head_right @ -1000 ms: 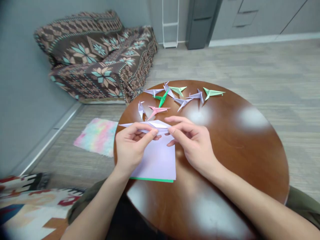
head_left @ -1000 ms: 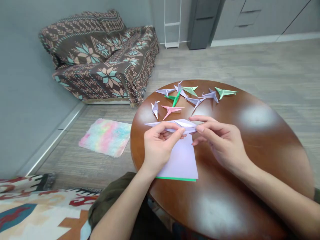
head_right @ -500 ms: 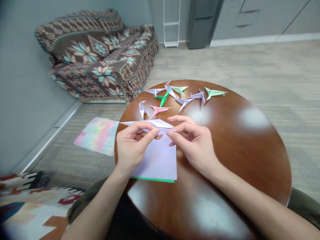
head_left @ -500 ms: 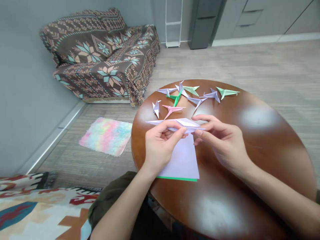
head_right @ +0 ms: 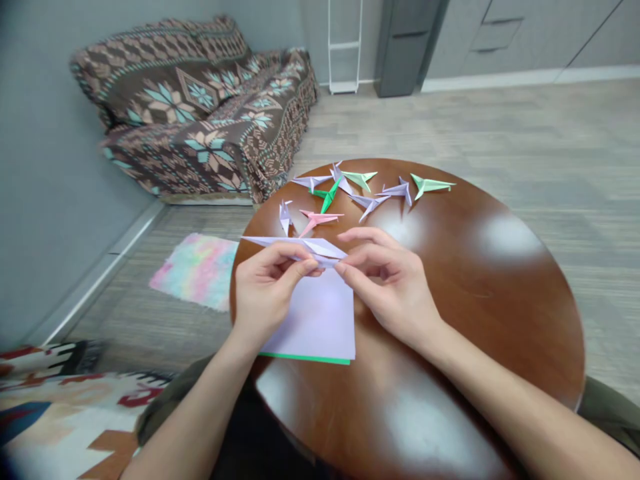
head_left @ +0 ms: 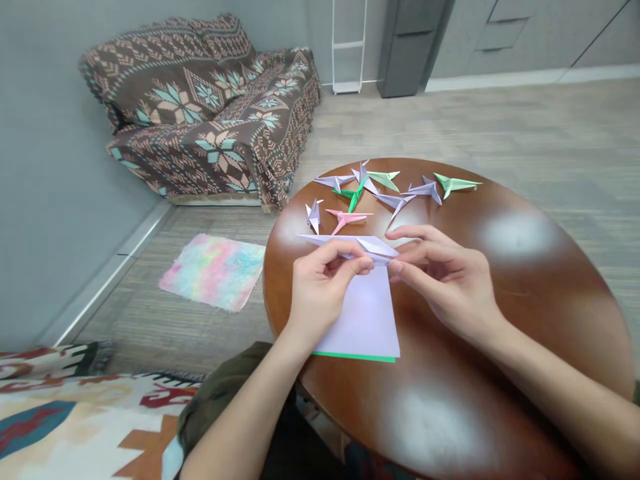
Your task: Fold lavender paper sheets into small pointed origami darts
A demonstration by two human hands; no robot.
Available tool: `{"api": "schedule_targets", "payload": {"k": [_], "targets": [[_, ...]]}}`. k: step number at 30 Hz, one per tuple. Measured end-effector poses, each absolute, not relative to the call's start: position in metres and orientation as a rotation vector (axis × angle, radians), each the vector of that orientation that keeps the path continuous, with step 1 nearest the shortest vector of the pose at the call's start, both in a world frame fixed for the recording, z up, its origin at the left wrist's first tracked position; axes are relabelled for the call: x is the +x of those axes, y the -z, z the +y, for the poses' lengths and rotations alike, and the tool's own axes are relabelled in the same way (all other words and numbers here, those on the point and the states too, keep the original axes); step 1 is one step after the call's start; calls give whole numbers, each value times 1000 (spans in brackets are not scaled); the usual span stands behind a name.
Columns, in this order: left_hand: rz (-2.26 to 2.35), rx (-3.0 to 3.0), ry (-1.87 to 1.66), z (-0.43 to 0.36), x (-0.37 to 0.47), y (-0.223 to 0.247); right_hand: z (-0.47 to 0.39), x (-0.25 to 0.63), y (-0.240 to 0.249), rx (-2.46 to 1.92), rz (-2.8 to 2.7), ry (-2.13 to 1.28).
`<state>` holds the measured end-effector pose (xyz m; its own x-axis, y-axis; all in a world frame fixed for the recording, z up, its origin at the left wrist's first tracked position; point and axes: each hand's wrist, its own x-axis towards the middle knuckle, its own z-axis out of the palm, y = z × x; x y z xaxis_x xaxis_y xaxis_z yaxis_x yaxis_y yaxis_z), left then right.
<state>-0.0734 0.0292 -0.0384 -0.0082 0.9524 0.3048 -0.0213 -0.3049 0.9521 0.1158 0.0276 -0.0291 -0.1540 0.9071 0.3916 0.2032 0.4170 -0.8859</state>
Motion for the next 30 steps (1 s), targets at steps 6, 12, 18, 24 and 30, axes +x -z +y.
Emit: {"api": "schedule_targets", "payload": {"k": [6,12,18,24,30], "targets": [[1059,1358,-1459,29,-73,40,27,115,28,-1018,-1607,-801],[1068,1286,-1430,28,-72,37,25,114,28,-1038,-1624,-837],[1107,1454,-1363,26,-72,35,26,112,27,-1053,-1682,-818],[1113,1491,-1364,24,-72,35,25,111,28,-998,-1674,-839],[1103,1448,-1395,22,-67,39,25,113,29,-1006,-1666,-897]]}}
